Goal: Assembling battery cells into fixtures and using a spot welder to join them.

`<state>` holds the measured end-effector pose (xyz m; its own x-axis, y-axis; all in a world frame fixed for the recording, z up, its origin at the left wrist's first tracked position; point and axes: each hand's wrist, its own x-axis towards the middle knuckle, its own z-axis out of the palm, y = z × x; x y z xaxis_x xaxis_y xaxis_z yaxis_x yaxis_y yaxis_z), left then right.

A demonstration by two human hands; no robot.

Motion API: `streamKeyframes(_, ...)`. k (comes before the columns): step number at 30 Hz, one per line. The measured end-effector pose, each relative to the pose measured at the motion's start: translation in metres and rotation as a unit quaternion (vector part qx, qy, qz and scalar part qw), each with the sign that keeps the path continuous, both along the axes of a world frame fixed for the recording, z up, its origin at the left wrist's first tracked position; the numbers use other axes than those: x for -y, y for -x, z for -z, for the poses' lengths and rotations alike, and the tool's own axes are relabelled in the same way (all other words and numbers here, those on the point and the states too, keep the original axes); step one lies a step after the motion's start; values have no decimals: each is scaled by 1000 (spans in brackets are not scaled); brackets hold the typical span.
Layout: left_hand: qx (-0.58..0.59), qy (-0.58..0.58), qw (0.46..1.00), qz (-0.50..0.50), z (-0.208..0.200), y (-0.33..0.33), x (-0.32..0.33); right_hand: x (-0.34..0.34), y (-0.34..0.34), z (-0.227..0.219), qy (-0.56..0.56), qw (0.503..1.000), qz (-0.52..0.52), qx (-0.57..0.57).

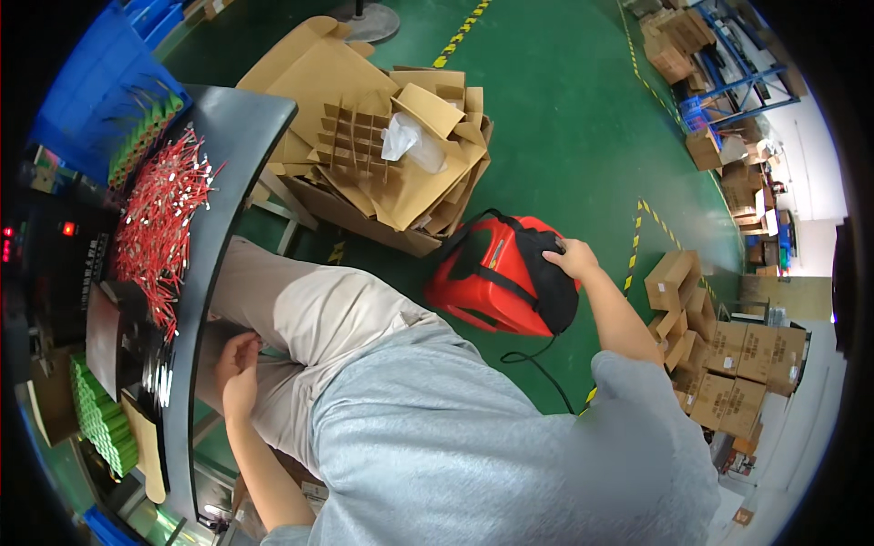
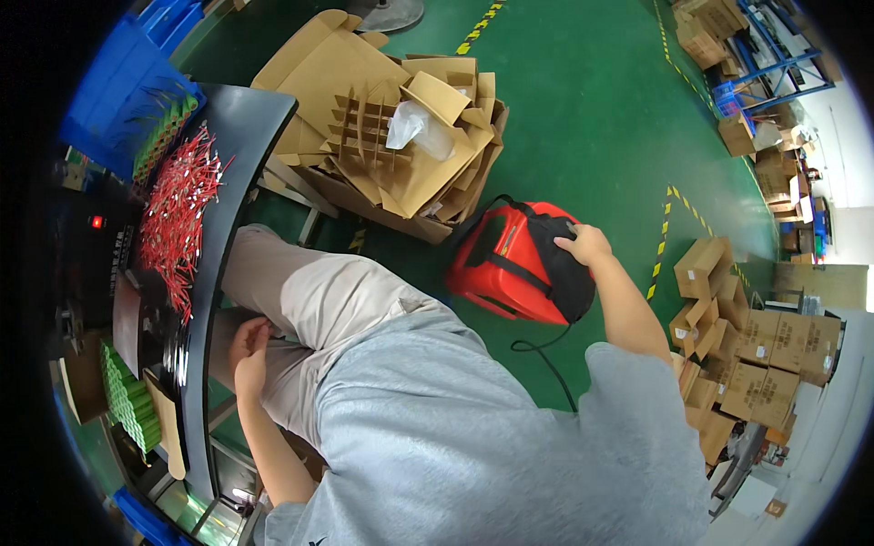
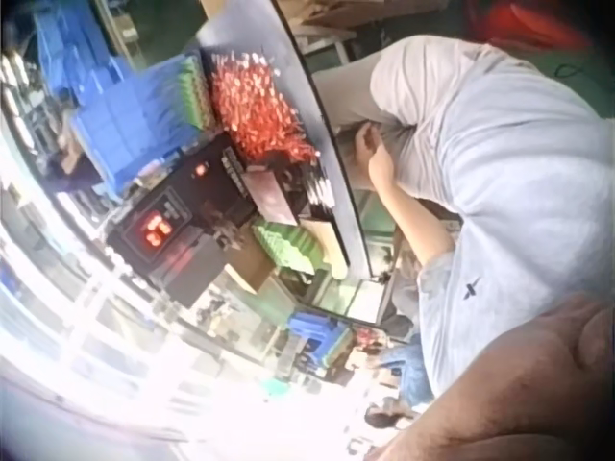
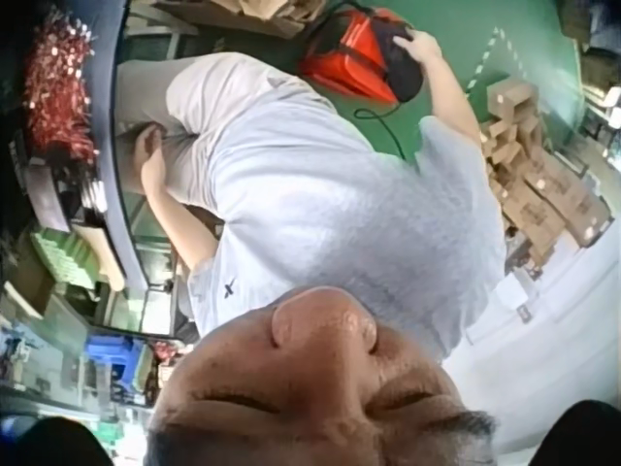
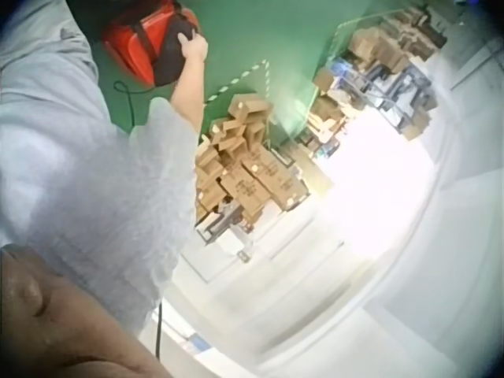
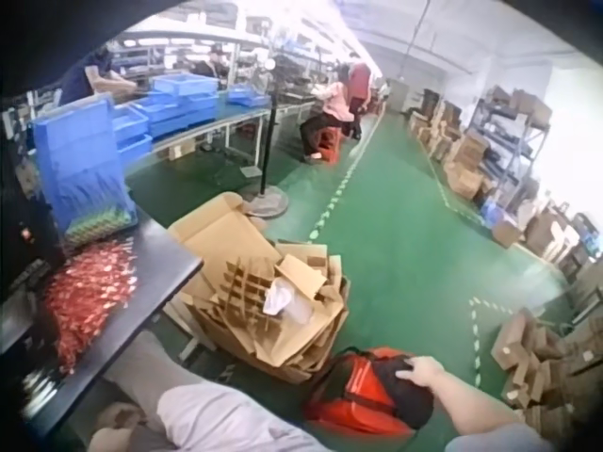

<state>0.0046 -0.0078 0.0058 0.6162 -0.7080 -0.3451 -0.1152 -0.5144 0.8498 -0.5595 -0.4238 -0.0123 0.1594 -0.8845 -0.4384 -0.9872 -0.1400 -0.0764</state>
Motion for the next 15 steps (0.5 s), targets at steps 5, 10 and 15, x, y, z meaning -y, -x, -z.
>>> streamKeyframes(5, 25, 16, 999, -23, 10, 4, -10, -5, -51, -5, 98, 990, -82, 50)
streamKeyframes(10, 35, -20, 997, -62, -12, 26, -14, -75, -213, -64, -48, 934, -223, 275)
streamKeyframes(15, 0, 106, 989, -99, -64, 46, -10, -148, -357, -109, -63, 730, -489, 474)
